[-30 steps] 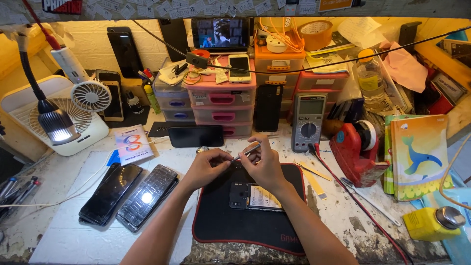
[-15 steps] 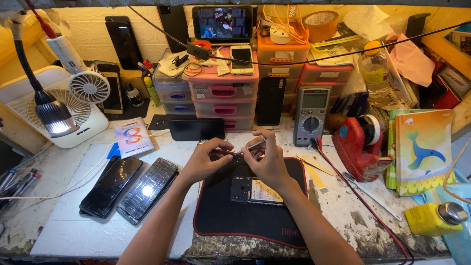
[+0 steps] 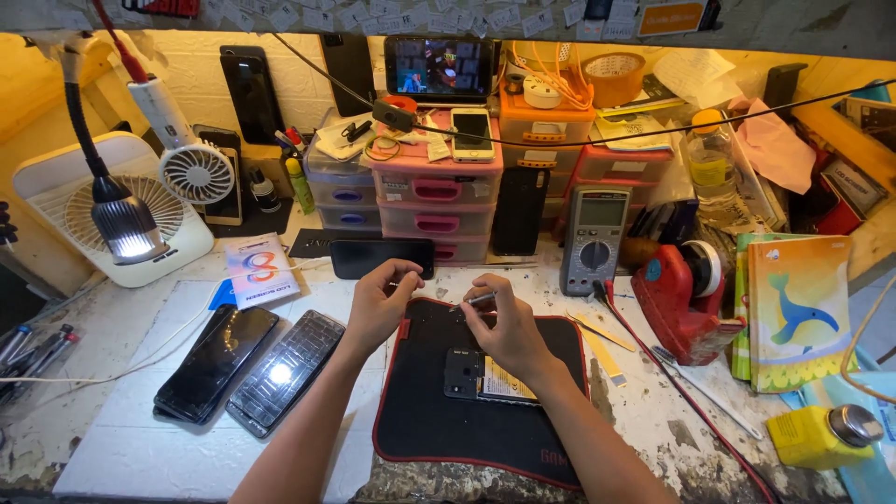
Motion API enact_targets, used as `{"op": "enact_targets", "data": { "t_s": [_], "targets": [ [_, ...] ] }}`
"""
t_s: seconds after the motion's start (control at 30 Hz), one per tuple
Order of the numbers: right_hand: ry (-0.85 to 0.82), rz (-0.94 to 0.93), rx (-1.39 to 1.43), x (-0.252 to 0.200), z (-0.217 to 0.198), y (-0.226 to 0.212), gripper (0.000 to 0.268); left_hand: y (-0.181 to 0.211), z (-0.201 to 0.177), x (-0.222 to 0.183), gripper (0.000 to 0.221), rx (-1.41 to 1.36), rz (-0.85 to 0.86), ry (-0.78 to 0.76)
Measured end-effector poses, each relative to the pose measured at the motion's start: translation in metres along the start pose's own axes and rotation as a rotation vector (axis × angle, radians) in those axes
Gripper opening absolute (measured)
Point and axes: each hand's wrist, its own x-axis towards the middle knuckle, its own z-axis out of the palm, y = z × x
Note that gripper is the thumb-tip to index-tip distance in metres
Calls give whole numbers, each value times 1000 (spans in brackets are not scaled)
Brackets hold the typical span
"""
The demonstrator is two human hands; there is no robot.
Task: The person is disassembling a mobile phone by using a precision screwdriver to remove several small screws from the internal chassis.
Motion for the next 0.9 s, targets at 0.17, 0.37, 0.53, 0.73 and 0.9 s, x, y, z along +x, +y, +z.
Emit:
{"op": "enact_targets", "data": {
  "t_s": [0.17,0.37,0.53,0.73,0.9],
  "targets": [
    [-1,13,15,1,0,-3,46,4,1,-1,15,29,-30,22],
    [-8,16,9,0,-1,-1,45,5,4,-1,16,44,-72,3],
    [-24,25,14,0,0,0,46,5,5,-1,16,61,-70,14],
    [-35,24,1,0,-2,-4,47,-6,3,1,16,77,-58,8],
    [-34,14,2,-1,-1,-4,46,-6,3,1,16,85,-56,9]
  ]
}}
